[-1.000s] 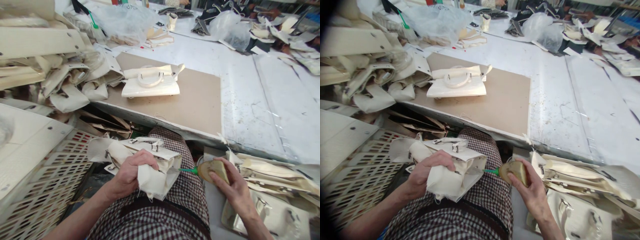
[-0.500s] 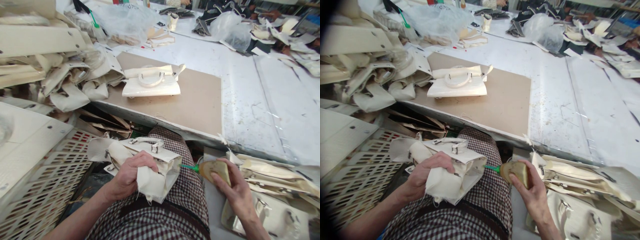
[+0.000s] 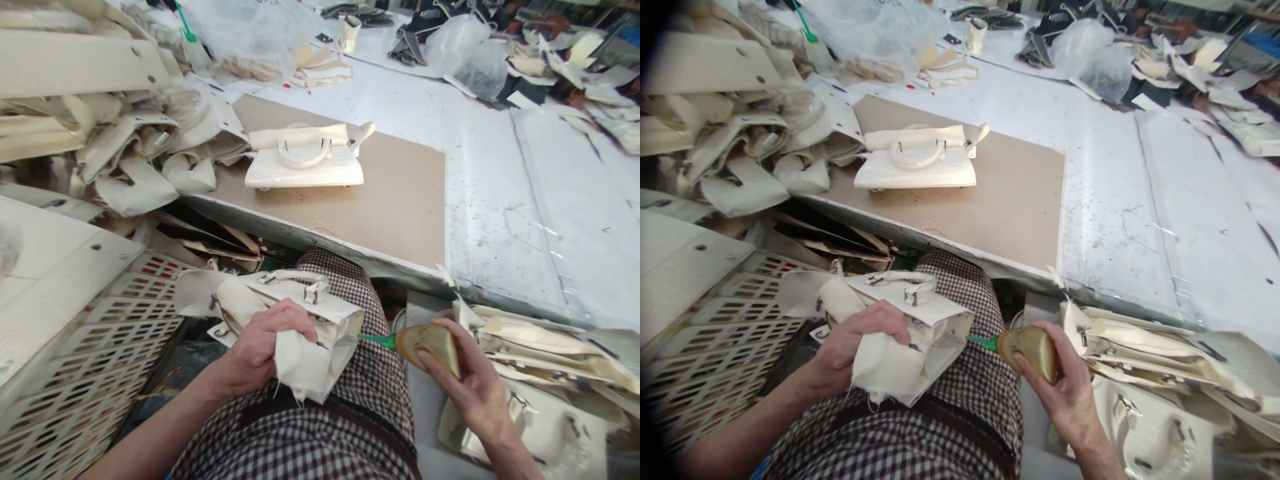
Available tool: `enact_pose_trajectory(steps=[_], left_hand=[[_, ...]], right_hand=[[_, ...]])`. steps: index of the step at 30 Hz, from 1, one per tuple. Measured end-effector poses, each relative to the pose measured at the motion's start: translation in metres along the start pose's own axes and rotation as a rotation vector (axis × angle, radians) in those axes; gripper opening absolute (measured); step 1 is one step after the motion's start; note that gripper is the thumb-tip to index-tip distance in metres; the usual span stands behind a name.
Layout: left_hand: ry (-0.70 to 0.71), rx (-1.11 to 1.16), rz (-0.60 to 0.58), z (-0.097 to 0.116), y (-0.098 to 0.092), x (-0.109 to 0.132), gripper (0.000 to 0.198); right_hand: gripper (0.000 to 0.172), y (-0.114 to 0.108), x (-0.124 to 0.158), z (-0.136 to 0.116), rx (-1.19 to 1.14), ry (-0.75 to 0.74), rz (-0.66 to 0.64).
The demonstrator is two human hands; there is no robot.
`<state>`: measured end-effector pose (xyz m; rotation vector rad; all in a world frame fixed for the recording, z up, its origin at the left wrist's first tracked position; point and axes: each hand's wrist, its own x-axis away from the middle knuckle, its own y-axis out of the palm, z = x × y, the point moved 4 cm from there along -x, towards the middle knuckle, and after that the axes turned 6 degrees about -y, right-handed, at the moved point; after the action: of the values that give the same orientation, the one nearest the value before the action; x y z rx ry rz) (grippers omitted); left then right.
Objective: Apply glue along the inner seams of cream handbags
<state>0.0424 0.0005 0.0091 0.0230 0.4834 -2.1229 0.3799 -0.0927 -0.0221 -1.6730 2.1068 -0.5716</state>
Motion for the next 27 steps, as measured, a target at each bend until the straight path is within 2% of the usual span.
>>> enact_pose_trajectory(steps=[5, 10, 16, 22, 27], left_hand=[[-0.025, 0.001, 0.020, -0.001, -0.001, 0.000, 0.016], [0.017, -0.016, 0.014, 0.001, 0.000, -0.001, 0.019], [0.008, -0.034, 0.000, 0.001, 0.003, 0.001, 0.018], [0.010, -0.028, 0.011, 0.003, 0.002, 0.002, 0.019], [0.018, -0.016, 0.021, 0.001, 0.002, 0.002, 0.014]], right_hand=[[0.048, 0.000, 0.002, 0.006, -0.013, 0.030, 0.047], [0.054, 0.004, 0.005, 0.011, -0.077, 0.143, -0.039], [0.057, 0.005, 0.005, 0.008, -0.204, 0.243, 0.121], [0.059, 0.017, 0.007, 0.019, -0.238, 0.251, 0.065], [0.058, 0.018, 0.011, 0.024, -0.244, 0.234, 0.169]])
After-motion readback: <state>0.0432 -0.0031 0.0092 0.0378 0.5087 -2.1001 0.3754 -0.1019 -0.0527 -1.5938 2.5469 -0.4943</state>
